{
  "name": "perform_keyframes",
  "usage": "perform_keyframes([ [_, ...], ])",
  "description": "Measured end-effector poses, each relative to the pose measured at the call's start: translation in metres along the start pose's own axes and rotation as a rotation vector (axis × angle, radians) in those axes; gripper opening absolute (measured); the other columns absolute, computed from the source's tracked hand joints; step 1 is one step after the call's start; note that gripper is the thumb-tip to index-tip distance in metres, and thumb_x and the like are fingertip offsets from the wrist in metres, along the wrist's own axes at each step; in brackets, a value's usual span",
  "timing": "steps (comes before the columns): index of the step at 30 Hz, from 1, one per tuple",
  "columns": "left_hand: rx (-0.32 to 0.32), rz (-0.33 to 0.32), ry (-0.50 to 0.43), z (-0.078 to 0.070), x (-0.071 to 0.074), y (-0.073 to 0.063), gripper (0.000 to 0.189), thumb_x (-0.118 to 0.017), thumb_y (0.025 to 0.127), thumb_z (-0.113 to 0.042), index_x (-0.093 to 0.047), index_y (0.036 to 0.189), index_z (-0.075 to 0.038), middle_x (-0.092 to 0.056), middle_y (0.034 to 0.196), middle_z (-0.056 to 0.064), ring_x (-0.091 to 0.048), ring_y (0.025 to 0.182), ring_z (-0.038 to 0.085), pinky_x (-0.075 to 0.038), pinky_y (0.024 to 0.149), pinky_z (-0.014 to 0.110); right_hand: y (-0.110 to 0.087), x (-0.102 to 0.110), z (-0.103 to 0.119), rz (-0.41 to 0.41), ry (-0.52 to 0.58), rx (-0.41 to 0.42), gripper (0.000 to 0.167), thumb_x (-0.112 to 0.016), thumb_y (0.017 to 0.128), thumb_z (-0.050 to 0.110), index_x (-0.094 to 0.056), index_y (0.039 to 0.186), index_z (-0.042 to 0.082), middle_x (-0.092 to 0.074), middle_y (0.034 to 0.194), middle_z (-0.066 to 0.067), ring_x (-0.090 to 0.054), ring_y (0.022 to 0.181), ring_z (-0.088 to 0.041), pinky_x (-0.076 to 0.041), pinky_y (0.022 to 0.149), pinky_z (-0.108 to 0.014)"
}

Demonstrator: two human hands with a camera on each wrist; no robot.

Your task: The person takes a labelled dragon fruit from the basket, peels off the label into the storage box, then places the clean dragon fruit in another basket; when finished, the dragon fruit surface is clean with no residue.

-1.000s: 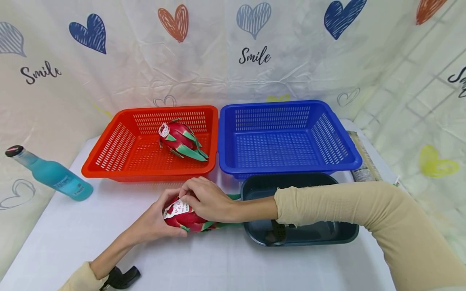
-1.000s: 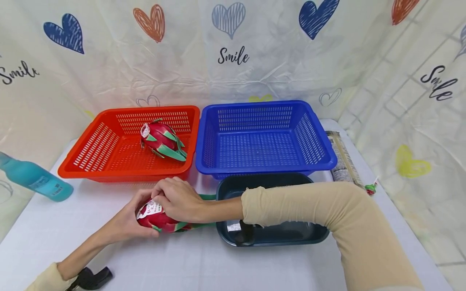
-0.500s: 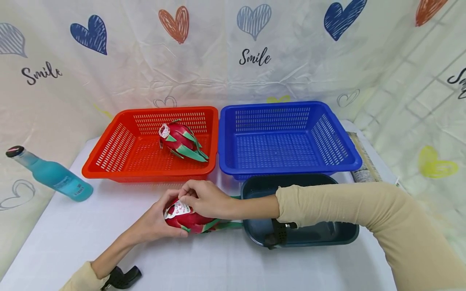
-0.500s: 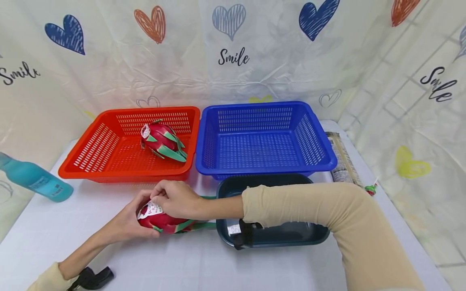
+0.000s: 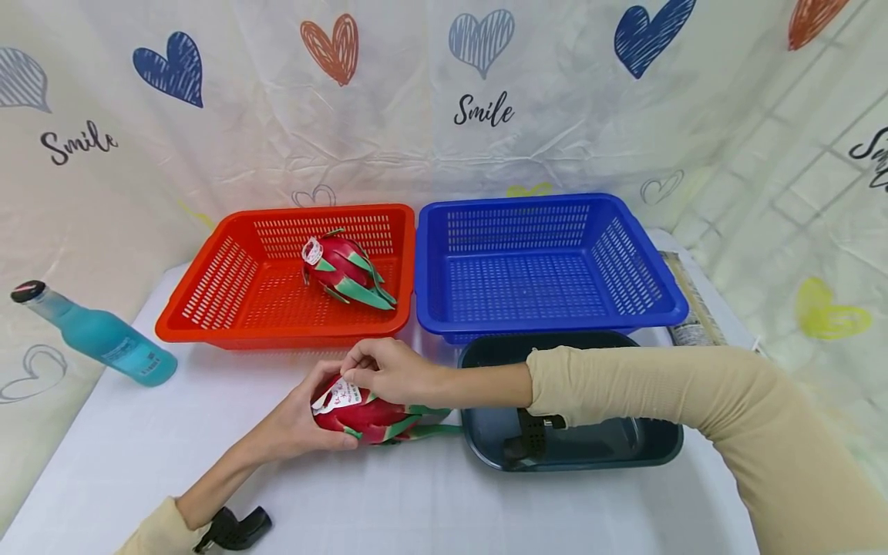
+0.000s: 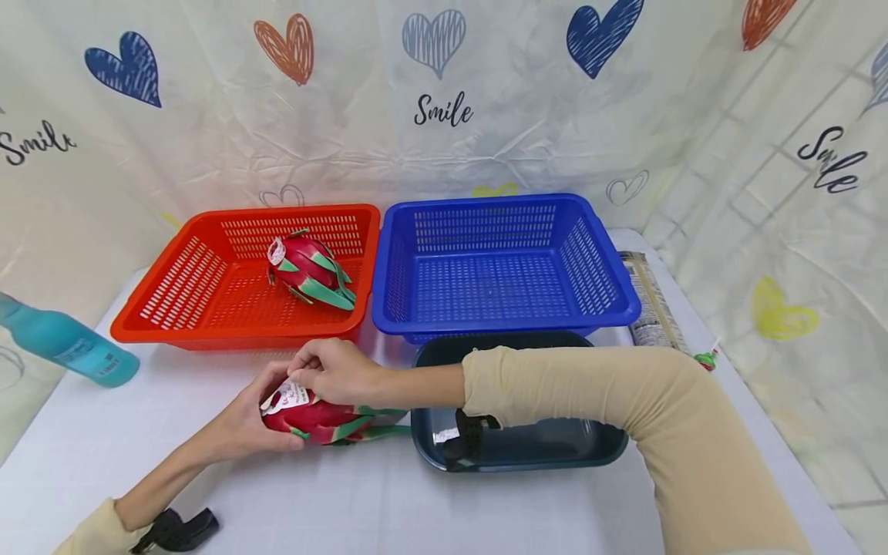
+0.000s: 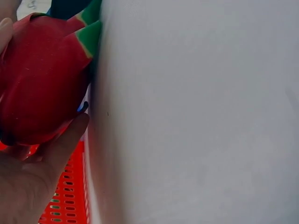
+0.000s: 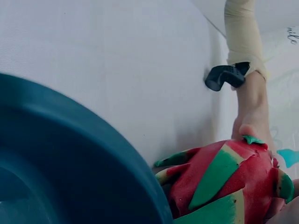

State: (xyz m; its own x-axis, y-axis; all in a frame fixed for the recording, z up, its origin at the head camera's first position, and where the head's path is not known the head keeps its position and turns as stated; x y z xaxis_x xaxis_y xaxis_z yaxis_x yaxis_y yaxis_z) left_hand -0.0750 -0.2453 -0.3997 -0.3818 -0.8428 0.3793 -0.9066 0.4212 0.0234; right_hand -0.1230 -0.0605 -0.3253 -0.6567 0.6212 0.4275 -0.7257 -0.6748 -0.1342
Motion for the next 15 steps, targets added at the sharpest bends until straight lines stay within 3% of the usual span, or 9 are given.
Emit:
perform_keyframes([
  [11, 0.024, 0.019, -0.061, 0.000, -0.001, -0.003, 0.080, -0.084, 0.072, -0.009, -0.035, 0.135, -0.018, -0.048, 0.129, 0.009, -0.052, 0.114, 0.009, -0.059, 0.081, 0.032, 0.005, 0.008, -0.006, -0.021, 0.140, -0.065, 0.016, -0.058, 0.096, 0.013, -0.066, 0.107, 0.005, -0.065, 0.097, -0.006, -0.057, 0.088, -0.012, -0.052, 0.081, -0.021],
  [15, 0.055, -0.001, -0.019, 0.000, -0.001, -0.004, 0.085, -0.086, 0.071, -0.015, -0.034, 0.137, -0.021, -0.047, 0.132, 0.005, -0.051, 0.118, 0.012, -0.058, 0.083, 0.030, 0.000, 0.018, -0.004, -0.043, 0.161, -0.085, 0.015, -0.058, 0.097, 0.016, -0.063, 0.107, 0.007, -0.062, 0.095, -0.005, -0.056, 0.087, -0.013, -0.051, 0.078, -0.021],
])
Point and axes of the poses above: each hand's wrist, its own y-axis towards the middle knuckle, its own x-axis out of the back of the hand, z = x × y, the point moved 2 cm from there along y, towards the middle knuckle
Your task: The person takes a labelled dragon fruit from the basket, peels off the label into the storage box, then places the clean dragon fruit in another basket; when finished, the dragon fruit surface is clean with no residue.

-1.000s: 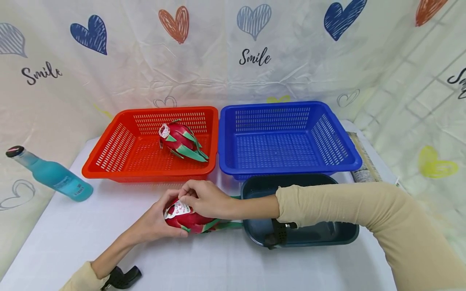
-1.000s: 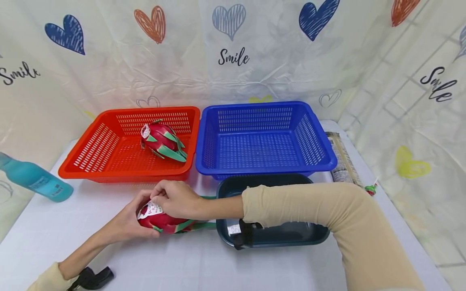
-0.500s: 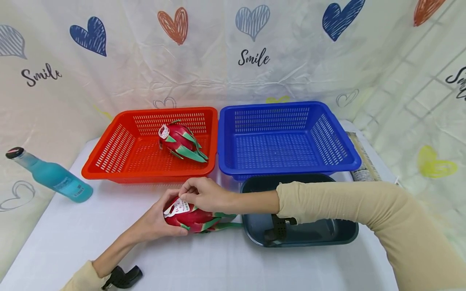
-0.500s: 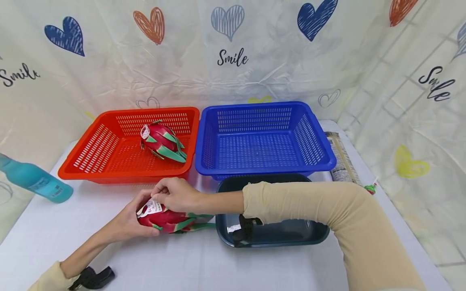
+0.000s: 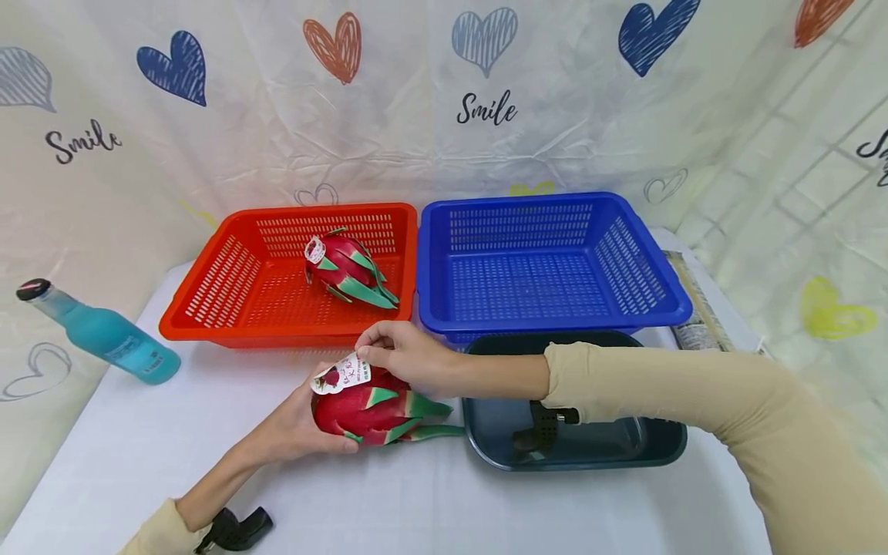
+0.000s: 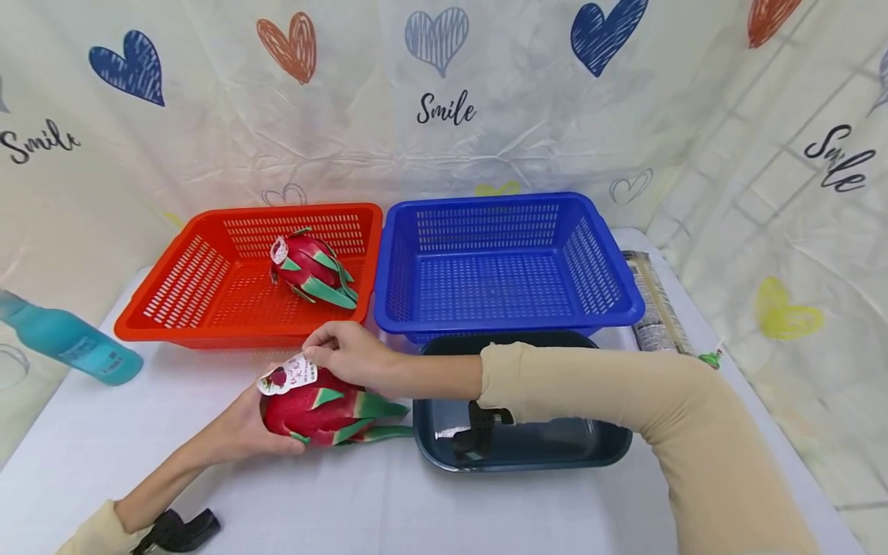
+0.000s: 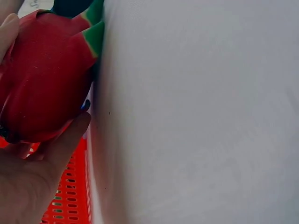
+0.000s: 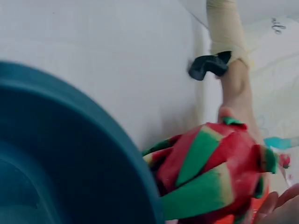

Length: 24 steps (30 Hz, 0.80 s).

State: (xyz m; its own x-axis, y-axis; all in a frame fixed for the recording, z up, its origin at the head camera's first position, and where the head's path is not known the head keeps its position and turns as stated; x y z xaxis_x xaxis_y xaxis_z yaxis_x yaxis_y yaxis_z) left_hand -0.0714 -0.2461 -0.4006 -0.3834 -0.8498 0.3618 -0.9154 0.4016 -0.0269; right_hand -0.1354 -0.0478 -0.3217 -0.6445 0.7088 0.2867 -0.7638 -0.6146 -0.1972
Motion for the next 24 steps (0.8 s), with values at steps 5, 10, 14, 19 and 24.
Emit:
perform_keyframes([
  [5, 0.001, -0.012, 0.057, 0.003, 0.001, 0.000, 0.085, -0.087, 0.070, -0.020, -0.034, 0.137, -0.022, -0.047, 0.133, 0.006, -0.048, 0.118, 0.009, -0.058, 0.083, 0.028, -0.021, 0.016, 0.008, -0.011, 0.051, -0.015, 0.014, -0.051, 0.100, 0.015, -0.054, 0.110, 0.006, -0.056, 0.097, -0.007, -0.059, 0.090, -0.014, -0.056, 0.084, -0.027],
  [10, -0.045, 0.003, 0.087, 0.003, 0.005, 0.000, 0.084, -0.087, 0.070, -0.018, -0.036, 0.137, -0.022, -0.044, 0.140, 0.009, -0.045, 0.119, -0.001, -0.056, 0.086, 0.026, -0.050, 0.036, 0.001, 0.052, 0.117, 0.004, 0.015, -0.048, 0.100, 0.014, -0.048, 0.113, 0.005, -0.054, 0.104, -0.012, -0.066, 0.096, -0.019, -0.056, 0.091, -0.036],
  [14, -0.070, 0.008, 0.106, 0.001, 0.007, 0.000, 0.085, -0.086, 0.071, -0.018, -0.035, 0.139, -0.022, -0.041, 0.146, 0.009, -0.042, 0.121, -0.004, -0.055, 0.087, 0.024, -0.067, 0.051, -0.016, 0.037, 0.105, -0.008, 0.023, -0.056, 0.095, 0.012, -0.049, 0.115, 0.005, -0.052, 0.102, -0.010, -0.062, 0.093, -0.021, -0.055, 0.083, -0.025],
  [19, -0.079, 0.017, 0.106, 0.000, 0.007, 0.001, 0.085, -0.086, 0.071, -0.017, -0.035, 0.139, -0.021, -0.040, 0.147, 0.010, -0.040, 0.122, -0.007, -0.055, 0.087, 0.024, -0.082, 0.067, -0.034, -0.017, 0.044, -0.016, 0.028, -0.064, 0.091, 0.011, -0.050, 0.115, 0.003, -0.052, 0.098, -0.009, -0.057, 0.086, -0.018, -0.051, 0.075, -0.016],
  [24, -0.073, 0.022, 0.102, 0.001, 0.006, 0.001, 0.086, -0.086, 0.071, -0.017, -0.034, 0.139, -0.022, -0.039, 0.147, 0.010, -0.040, 0.122, -0.007, -0.055, 0.087, 0.024, -0.092, 0.086, -0.045, -0.085, -0.020, -0.024, 0.030, -0.068, 0.089, 0.012, -0.053, 0.113, 0.004, -0.054, 0.097, -0.010, -0.059, 0.083, -0.017, -0.052, 0.072, -0.015],
])
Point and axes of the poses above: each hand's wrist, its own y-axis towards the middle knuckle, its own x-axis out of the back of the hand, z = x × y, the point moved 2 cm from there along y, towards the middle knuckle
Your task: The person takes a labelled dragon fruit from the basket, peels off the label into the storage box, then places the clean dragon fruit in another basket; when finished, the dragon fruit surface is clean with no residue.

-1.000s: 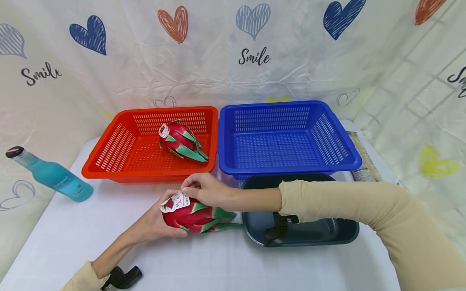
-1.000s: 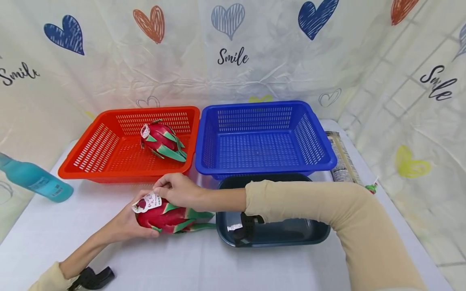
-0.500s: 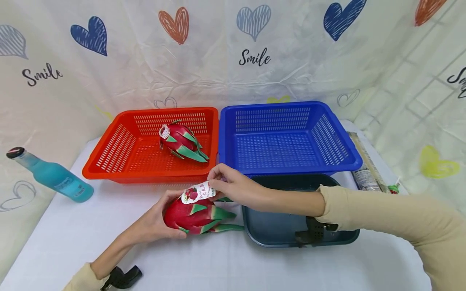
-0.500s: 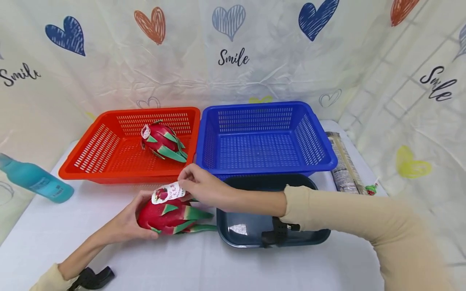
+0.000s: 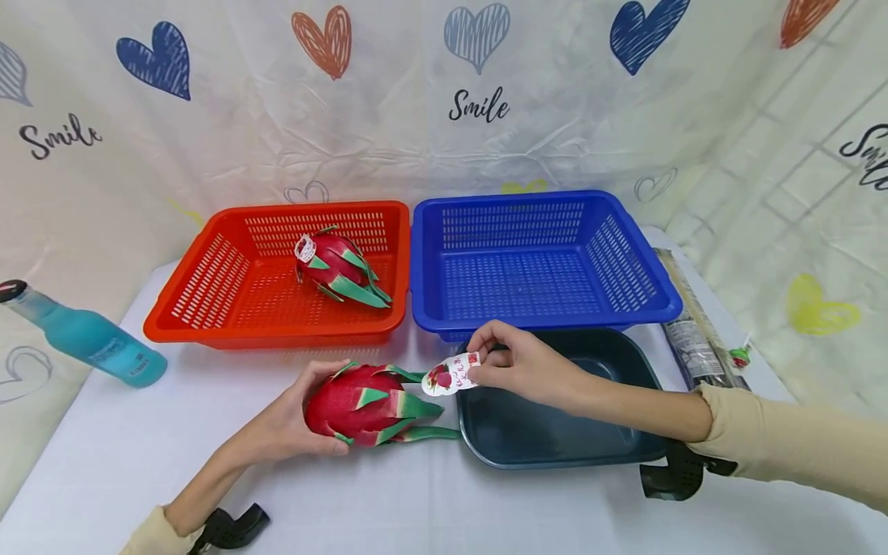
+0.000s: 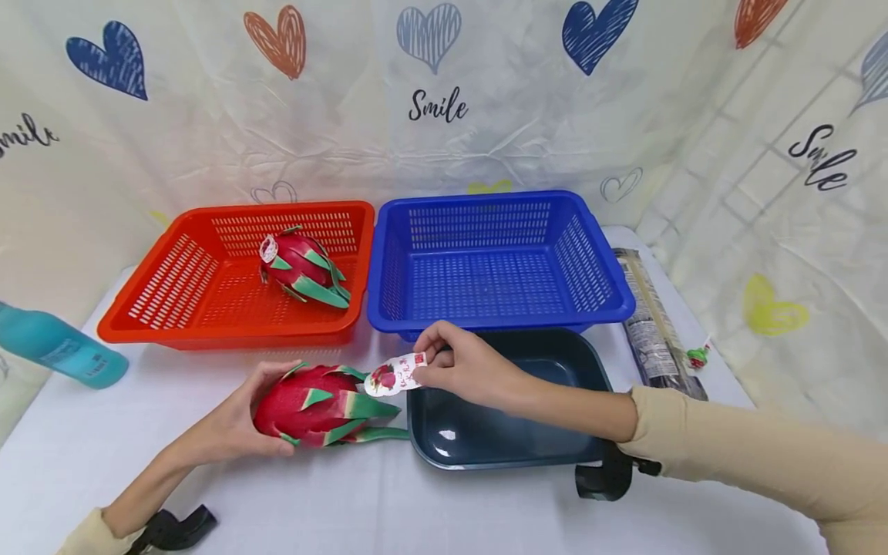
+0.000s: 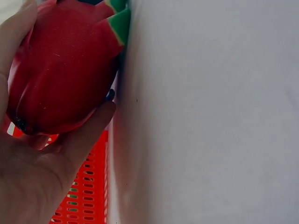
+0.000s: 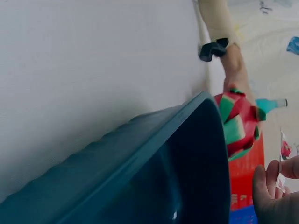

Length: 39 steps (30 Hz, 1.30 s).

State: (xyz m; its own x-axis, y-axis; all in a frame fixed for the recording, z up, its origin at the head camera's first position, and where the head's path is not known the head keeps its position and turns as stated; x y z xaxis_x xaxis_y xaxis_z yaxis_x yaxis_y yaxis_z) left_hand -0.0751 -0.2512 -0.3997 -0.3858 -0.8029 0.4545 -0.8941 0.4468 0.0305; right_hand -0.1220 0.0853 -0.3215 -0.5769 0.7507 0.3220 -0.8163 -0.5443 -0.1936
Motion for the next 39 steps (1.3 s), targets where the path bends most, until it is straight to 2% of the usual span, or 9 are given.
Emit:
perform_keyframes([
  [7, 0.002, -0.005, 0.001, -0.001, 0.001, -0.001, 0.087, -0.087, 0.070, -0.018, -0.034, 0.139, -0.021, -0.039, 0.148, 0.010, -0.040, 0.123, -0.007, -0.055, 0.088, 0.023, -0.006, 0.015, -0.015, -0.083, -0.053, -0.049, 0.031, -0.073, 0.085, 0.016, -0.056, 0.107, 0.004, -0.054, 0.096, -0.009, -0.060, 0.078, -0.016, -0.053, 0.070, -0.017],
  [13, -0.004, -0.009, 0.001, -0.001, 0.000, -0.002, 0.087, -0.087, 0.070, -0.016, -0.035, 0.139, -0.019, -0.039, 0.148, 0.011, -0.039, 0.123, -0.007, -0.055, 0.087, 0.023, -0.009, 0.021, -0.027, -0.102, -0.179, -0.039, 0.028, -0.074, 0.085, 0.017, -0.057, 0.103, 0.004, -0.056, 0.091, -0.008, -0.058, 0.074, -0.015, -0.050, 0.065, -0.018],
  [22, 0.006, -0.005, -0.012, -0.002, -0.002, -0.006, 0.086, -0.086, 0.071, -0.016, -0.034, 0.139, -0.020, -0.039, 0.146, 0.011, -0.040, 0.122, -0.007, -0.056, 0.084, 0.024, -0.008, 0.031, -0.048, -0.066, -0.262, -0.034, 0.028, -0.071, 0.085, 0.011, -0.057, 0.106, -0.001, -0.058, 0.092, -0.008, -0.060, 0.074, -0.013, -0.049, 0.065, -0.018],
  [28, 0.008, -0.003, -0.010, -0.001, 0.000, -0.004, 0.087, -0.086, 0.071, -0.016, -0.033, 0.141, -0.022, -0.041, 0.143, 0.010, -0.041, 0.121, -0.005, -0.057, 0.084, 0.025, -0.006, 0.034, -0.053, 0.008, -0.331, -0.036, 0.029, -0.067, 0.086, 0.011, -0.059, 0.110, -0.002, -0.062, 0.096, -0.011, -0.063, 0.079, -0.014, -0.053, 0.069, -0.020],
  [39, 0.006, 0.010, -0.019, -0.001, 0.000, 0.000, 0.087, -0.086, 0.071, -0.016, -0.033, 0.140, -0.020, -0.039, 0.146, 0.011, -0.040, 0.122, -0.006, -0.056, 0.085, 0.024, -0.004, 0.035, -0.055, 0.061, -0.420, -0.035, 0.031, -0.064, 0.087, 0.011, -0.061, 0.114, -0.004, -0.064, 0.102, -0.013, -0.066, 0.086, -0.020, -0.059, 0.078, -0.033],
])
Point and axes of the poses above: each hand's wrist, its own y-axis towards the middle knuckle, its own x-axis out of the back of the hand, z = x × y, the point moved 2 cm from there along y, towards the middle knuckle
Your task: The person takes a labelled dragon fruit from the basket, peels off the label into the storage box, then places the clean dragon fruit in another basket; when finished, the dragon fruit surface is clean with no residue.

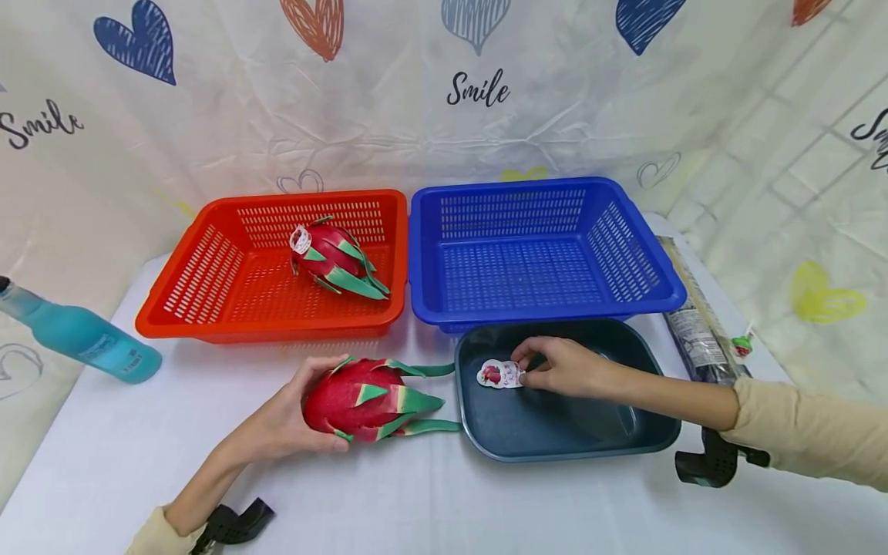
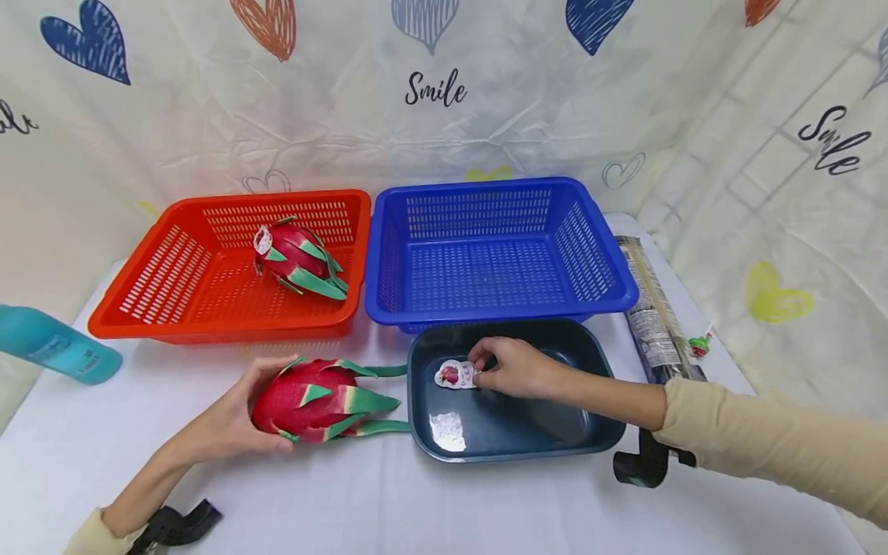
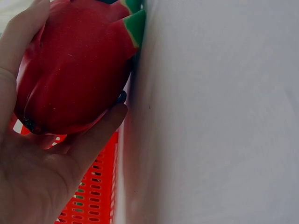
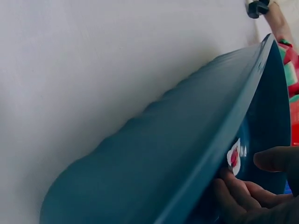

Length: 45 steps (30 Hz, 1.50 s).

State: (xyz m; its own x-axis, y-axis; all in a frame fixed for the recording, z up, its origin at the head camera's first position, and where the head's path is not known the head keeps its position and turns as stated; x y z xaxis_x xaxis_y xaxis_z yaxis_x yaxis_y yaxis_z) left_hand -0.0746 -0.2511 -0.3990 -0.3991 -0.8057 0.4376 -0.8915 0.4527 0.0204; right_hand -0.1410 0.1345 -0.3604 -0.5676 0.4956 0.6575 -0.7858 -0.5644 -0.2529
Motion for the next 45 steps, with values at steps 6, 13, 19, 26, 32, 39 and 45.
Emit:
perform_keyframes([
  [6, -0.020, -0.007, 0.010, 0.000, -0.001, 0.001, 0.089, -0.087, 0.069, -0.014, -0.034, 0.140, -0.020, -0.041, 0.145, 0.010, -0.042, 0.122, -0.006, -0.055, 0.088, 0.023, -0.003, 0.003, 0.001, 0.047, -0.073, 0.008, 0.035, -0.064, 0.090, 0.014, -0.061, 0.120, -0.002, -0.066, 0.110, -0.016, -0.069, 0.090, -0.022, -0.059, 0.080, -0.036],
  [13, -0.024, -0.004, 0.007, 0.000, -0.001, 0.000, 0.089, -0.087, 0.069, -0.014, -0.034, 0.141, -0.020, -0.041, 0.143, 0.012, -0.042, 0.122, -0.006, -0.056, 0.086, 0.024, -0.007, 0.002, -0.002, 0.055, -0.154, 0.029, 0.041, -0.065, 0.090, 0.014, -0.057, 0.126, -0.002, -0.066, 0.111, -0.017, -0.064, 0.081, -0.014, -0.059, 0.074, -0.030],
  [19, -0.022, -0.006, 0.012, 0.000, -0.001, 0.000, 0.091, -0.087, 0.069, -0.014, -0.033, 0.142, -0.021, -0.042, 0.143, 0.012, -0.042, 0.122, -0.006, -0.055, 0.087, 0.023, -0.006, 0.002, -0.002, 0.038, -0.227, 0.033, 0.052, -0.067, 0.089, 0.015, -0.049, 0.134, -0.004, -0.064, 0.110, -0.016, -0.062, 0.079, -0.012, -0.058, 0.071, -0.027],
  [26, -0.024, -0.001, 0.001, 0.000, -0.001, 0.000, 0.092, -0.087, 0.069, -0.013, -0.032, 0.142, -0.021, -0.043, 0.140, 0.012, -0.043, 0.121, -0.005, -0.056, 0.086, 0.024, -0.010, 0.008, 0.001, 0.003, -0.371, 0.051, 0.050, -0.070, 0.088, 0.024, -0.055, 0.131, 0.002, -0.063, 0.109, -0.012, -0.054, 0.075, -0.008, -0.050, 0.063, -0.020],
  [32, -0.015, 0.002, -0.003, -0.001, -0.001, 0.000, 0.091, -0.087, 0.070, -0.014, -0.032, 0.142, -0.021, -0.043, 0.140, 0.012, -0.043, 0.121, -0.004, -0.056, 0.085, 0.025, -0.018, 0.020, 0.007, 0.020, -0.385, 0.200, 0.041, -0.064, 0.094, 0.027, -0.059, 0.129, 0.008, -0.065, 0.113, -0.005, -0.060, 0.084, -0.007, -0.054, 0.071, -0.022],
  [39, -0.009, 0.004, -0.004, -0.003, -0.003, 0.000, 0.090, -0.086, 0.070, -0.015, -0.032, 0.142, -0.021, -0.043, 0.139, 0.012, -0.043, 0.121, -0.004, -0.057, 0.084, 0.025, -0.037, 0.047, 0.018, -0.209, -0.332, 0.509, 0.042, -0.066, 0.092, 0.012, -0.057, 0.132, 0.013, -0.068, 0.118, -0.003, -0.068, 0.095, -0.010, -0.057, 0.079, -0.026],
  [45, -0.004, 0.002, 0.002, -0.004, -0.003, 0.000, 0.090, -0.086, 0.070, -0.016, -0.032, 0.142, -0.020, -0.043, 0.139, 0.011, -0.042, 0.121, -0.004, -0.057, 0.084, 0.025, -0.052, 0.081, 0.007, -0.523, -0.349, 0.512, 0.065, -0.077, 0.077, 0.000, -0.054, 0.137, 0.010, -0.067, 0.118, -0.007, -0.063, 0.099, -0.001, -0.048, 0.082, -0.007],
])
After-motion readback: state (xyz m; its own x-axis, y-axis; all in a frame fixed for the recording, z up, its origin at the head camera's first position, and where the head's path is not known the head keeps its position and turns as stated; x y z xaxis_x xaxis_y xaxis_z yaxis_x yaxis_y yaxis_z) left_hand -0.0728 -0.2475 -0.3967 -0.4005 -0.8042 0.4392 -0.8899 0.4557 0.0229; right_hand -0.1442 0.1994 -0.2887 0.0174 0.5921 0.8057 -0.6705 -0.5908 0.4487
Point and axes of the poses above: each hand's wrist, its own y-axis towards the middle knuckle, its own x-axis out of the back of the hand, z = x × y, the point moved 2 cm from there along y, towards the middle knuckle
